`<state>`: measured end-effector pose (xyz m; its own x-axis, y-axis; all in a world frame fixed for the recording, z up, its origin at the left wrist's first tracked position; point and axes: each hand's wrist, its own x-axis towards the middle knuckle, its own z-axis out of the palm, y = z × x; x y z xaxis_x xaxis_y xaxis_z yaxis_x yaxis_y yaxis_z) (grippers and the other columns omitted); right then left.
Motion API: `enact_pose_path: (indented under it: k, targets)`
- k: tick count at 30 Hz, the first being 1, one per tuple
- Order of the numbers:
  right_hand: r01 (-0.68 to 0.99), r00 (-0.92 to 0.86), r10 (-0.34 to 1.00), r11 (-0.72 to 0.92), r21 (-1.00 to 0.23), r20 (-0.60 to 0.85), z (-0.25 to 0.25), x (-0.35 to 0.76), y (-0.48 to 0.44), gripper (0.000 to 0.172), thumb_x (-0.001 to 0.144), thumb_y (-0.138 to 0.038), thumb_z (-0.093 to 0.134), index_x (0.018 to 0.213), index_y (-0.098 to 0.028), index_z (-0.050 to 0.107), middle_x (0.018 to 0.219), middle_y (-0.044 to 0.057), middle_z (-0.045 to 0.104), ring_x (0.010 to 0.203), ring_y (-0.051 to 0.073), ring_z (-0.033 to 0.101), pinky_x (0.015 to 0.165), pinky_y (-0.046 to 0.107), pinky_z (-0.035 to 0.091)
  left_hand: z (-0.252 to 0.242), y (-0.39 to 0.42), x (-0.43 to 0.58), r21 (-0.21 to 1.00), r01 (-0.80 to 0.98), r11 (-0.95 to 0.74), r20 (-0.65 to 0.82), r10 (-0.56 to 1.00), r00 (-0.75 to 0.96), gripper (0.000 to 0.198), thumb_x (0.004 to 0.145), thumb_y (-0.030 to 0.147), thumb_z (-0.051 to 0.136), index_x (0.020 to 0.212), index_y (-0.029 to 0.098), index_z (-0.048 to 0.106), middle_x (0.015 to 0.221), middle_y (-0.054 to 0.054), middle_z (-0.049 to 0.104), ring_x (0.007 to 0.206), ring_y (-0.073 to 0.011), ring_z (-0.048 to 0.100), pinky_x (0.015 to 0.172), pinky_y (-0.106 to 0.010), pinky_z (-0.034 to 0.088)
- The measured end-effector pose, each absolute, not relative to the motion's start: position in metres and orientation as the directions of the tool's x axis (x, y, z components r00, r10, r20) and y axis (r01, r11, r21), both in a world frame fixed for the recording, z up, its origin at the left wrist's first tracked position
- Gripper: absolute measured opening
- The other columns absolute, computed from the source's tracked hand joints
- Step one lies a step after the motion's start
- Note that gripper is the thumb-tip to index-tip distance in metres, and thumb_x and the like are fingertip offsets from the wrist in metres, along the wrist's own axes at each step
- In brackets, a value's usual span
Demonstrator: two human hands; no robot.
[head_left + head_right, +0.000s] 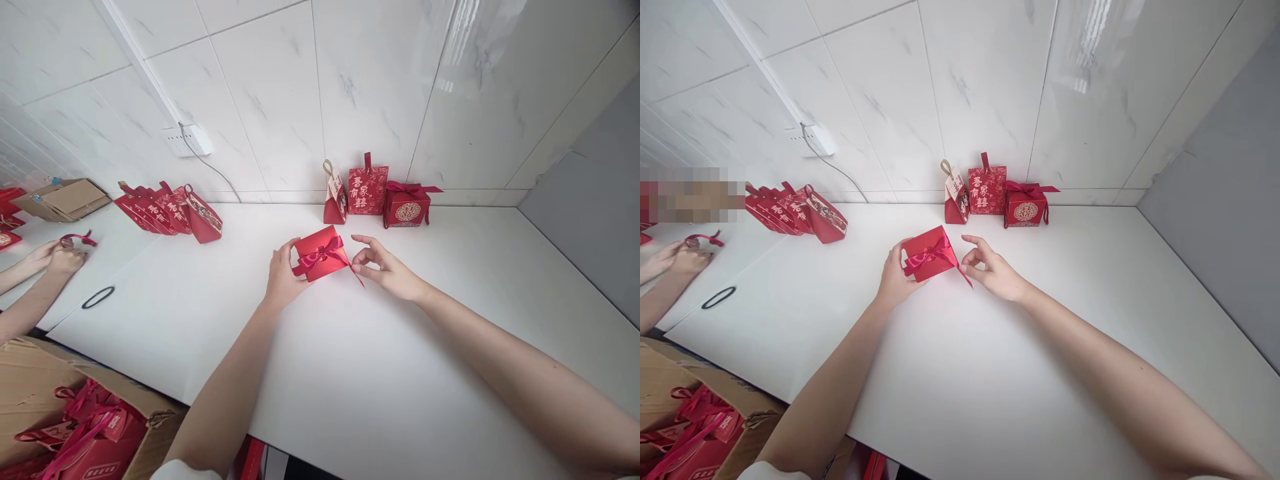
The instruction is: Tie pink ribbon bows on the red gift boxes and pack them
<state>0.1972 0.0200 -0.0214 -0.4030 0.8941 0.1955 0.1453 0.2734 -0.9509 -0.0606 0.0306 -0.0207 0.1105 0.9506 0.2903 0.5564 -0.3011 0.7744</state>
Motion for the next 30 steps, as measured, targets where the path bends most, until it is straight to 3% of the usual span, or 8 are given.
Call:
enact_pose_path:
  k: [4,7,10,12,14,17,19,30]
  targets:
    - [0.107,-0.345,0.907,0.294,-0.95,0.242,-0.023,0.19,0.019,0.054,0.088,-0.035,0.061,0.136,-0.025,0.039,0.088,-0.001,0.058,0.087,0.018,0.057,0.092,0.038,0.044,-0.025,0.036,-0.065,0.602,0.712,-0.362,0.462,0.885,0.059,0.084,0.06,0.029,0.084,0.131,0.025,0.04,0.13,-0.012,0.053,0.123,-0.0329,0.049,0.109,-0.054,0.032]
    - [0.03,-0.267,0.951,0.17,-0.985,0.156,-0.026,0.178,0.015,0.024,0.082,-0.034,0.065,0.101,-0.022,0.055,0.08,-0.001,0.057,0.072,0.016,0.055,0.077,0.035,0.047,-0.025,0.035,-0.063,0.542,0.763,-0.353,0.544,0.839,0.002,0.083,0.059,0.029,0.083,0.129,0.025,0.04,0.127,-0.012,0.054,0.121,-0.0318,0.05,0.109,-0.053,0.033]
    - [-0.102,-0.465,0.877,0.081,-0.991,0.119,-0.024,0.161,0.001,0.016,0.08,-0.034,0.067,0.082,-0.021,0.059,0.088,0.003,0.062,0.08,0.017,0.059,0.078,0.034,0.049,-0.023,0.029,-0.055,0.446,0.814,-0.371,0.623,0.782,0.015,0.081,0.062,0.028,0.081,0.131,0.025,0.04,0.129,-0.013,0.052,0.126,-0.0329,0.047,0.116,-0.055,0.022]
    - [-0.17,-0.592,0.796,0.03,-0.985,0.127,-0.02,0.15,-0.014,0.016,0.081,-0.034,0.069,0.092,-0.022,0.066,0.124,0.007,0.06,0.108,0.022,0.059,0.094,0.037,0.047,-0.022,0.025,-0.05,0.413,0.828,-0.379,0.651,0.759,0.023,0.08,0.064,0.029,0.079,0.134,0.025,0.041,0.131,-0.014,0.049,0.13,-0.0336,0.045,0.119,-0.055,0.016]
    - [-0.234,-0.668,0.737,-0.076,-0.969,0.104,-0.017,0.141,-0.028,0.03,0.083,-0.034,0.069,0.112,-0.03,0.067,0.148,0.002,0.045,0.134,0.025,0.045,0.106,0.041,0.041,-0.023,0.021,-0.047,0.406,0.823,-0.397,0.666,0.745,0.03,0.076,0.068,0.03,0.077,0.136,0.025,0.042,0.133,-0.015,0.047,0.131,-0.0331,0.044,0.118,-0.052,0.021]
    - [-0.301,-0.688,0.72,-0.175,-0.937,0.086,-0.018,0.135,-0.04,0.048,0.087,-0.035,0.065,0.134,-0.04,0.056,0.161,-0.005,0.026,0.151,0.023,0.015,0.116,0.045,0.029,-0.024,0.019,-0.047,0.423,0.783,-0.456,0.674,0.736,0.064,0.07,0.074,0.027,0.071,0.138,0.025,0.041,0.138,-0.015,0.041,0.134,-0.03,0.041,0.111,-0.045,0.037]
    - [-0.352,-0.676,0.731,-0.212,-0.912,0.091,-0.02,0.134,-0.042,0.049,0.091,-0.036,0.06,0.139,-0.041,0.051,0.163,-0.006,0.022,0.152,0.021,0.01,0.118,0.045,0.025,-0.025,0.019,-0.049,0.443,0.739,-0.507,0.672,0.734,0.1,0.072,0.076,0.022,0.067,0.141,0.026,0.038,0.141,-0.014,0.038,0.137,-0.0278,0.039,0.109,-0.042,0.041]
    - [-0.349,-0.571,0.818,-0.16,-0.923,0.074,-0.022,0.14,-0.028,0.03,0.094,-0.043,0.057,0.111,-0.024,0.074,0.123,0.009,0.068,0.119,0.024,0.06,0.102,0.041,0.045,-0.016,0.03,-0.065,0.674,0.541,-0.503,0.526,0.841,0.127,0.085,0.061,0.024,0.082,0.134,0.027,0.038,0.138,-0.012,0.042,0.132,-0.0275,0.044,0.097,-0.04,0.054]
